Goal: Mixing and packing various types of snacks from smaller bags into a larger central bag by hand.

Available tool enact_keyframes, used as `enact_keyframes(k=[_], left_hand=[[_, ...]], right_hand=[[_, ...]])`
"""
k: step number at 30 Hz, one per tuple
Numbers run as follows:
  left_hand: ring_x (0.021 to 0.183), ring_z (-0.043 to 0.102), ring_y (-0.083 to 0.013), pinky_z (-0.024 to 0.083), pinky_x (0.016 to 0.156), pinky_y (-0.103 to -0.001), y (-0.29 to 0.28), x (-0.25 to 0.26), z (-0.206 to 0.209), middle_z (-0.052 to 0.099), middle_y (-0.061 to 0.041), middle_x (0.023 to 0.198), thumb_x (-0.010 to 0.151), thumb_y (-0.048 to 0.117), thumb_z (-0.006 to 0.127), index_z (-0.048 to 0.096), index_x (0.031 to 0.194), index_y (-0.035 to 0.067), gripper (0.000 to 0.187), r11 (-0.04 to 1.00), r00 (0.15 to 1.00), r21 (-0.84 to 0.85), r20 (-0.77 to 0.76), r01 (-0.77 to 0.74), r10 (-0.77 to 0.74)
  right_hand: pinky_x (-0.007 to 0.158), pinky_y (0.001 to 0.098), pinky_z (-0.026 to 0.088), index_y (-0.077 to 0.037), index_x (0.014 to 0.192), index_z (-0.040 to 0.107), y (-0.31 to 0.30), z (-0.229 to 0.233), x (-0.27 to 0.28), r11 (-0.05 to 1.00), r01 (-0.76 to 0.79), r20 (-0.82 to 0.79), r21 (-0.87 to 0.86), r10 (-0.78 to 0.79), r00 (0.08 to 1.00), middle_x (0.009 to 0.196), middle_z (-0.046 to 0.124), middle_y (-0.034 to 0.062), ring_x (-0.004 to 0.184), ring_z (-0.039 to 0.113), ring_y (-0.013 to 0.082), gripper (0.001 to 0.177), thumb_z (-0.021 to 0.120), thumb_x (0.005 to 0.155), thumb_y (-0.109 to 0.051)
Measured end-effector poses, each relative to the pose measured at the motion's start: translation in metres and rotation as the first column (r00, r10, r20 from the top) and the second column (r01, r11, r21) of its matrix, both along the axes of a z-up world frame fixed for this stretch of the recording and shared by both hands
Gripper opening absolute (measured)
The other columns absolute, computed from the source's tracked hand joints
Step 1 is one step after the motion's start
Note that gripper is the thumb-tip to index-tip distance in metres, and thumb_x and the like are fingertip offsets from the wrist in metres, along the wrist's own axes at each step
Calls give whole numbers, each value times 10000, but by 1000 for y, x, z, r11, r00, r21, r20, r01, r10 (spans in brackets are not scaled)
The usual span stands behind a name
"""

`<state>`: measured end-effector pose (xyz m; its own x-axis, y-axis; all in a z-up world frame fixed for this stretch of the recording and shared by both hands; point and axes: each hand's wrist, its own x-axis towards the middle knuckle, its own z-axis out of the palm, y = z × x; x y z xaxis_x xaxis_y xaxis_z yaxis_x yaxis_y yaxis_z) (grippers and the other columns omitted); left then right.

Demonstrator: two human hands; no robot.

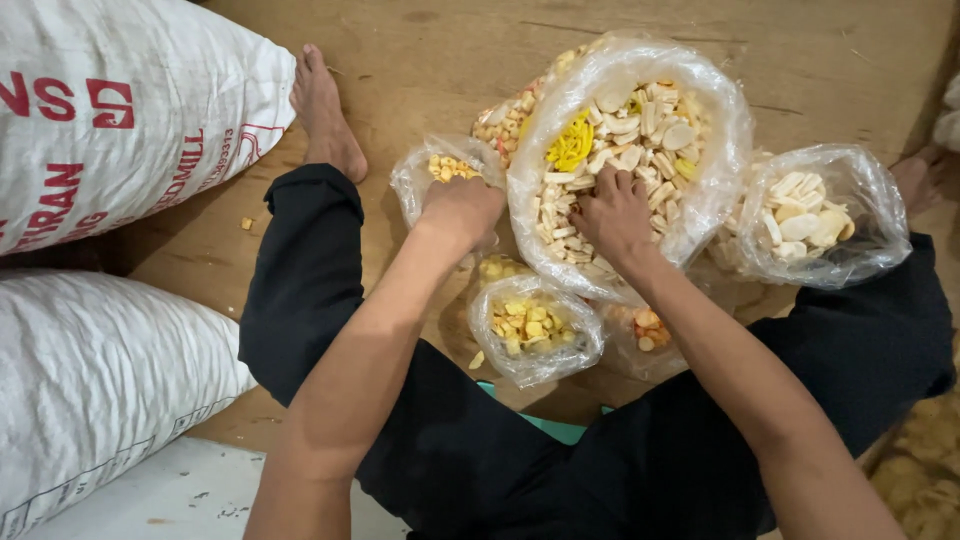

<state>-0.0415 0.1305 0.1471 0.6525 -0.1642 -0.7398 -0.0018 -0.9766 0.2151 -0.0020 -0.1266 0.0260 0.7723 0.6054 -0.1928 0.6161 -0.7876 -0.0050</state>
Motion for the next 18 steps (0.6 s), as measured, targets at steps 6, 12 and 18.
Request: enact_keyframes(k=[6,12,18], left_hand=[[1210,627,-474,499,983,-641,-3,6,-5,671,-230,1262,864,286,759,678,1298,42,505,1000,998,-24,56,14,-13],[1118,675,-438,544,897,-614,-8,9,-14,698,-197,1165,832,231,781,696,1261,62,469,997,987,-37,147,71,-65],[1096,667,-438,557,892,-601,-19,13,12,656,-203,1164,856,121,800,618,1329,32,515,971,923,-166,373,170,-97]], right_hand=[[910,472,465,-198,973,786,-2,-11,4,998,13,-5,59,-13,1000,1075,475,57,1095,496,318,237,720,864,-398],[903,462,475,-207,965,776,-4,-2,5,997,28,-52,70,-24,998,1097,466,40,1089,490,310,178,699,875,-340],[856,471,527,-213,994,802,4,46,15,972,131,-79,194,-117,990,1196,497,61,1123,522,340,188,746,857,-329]])
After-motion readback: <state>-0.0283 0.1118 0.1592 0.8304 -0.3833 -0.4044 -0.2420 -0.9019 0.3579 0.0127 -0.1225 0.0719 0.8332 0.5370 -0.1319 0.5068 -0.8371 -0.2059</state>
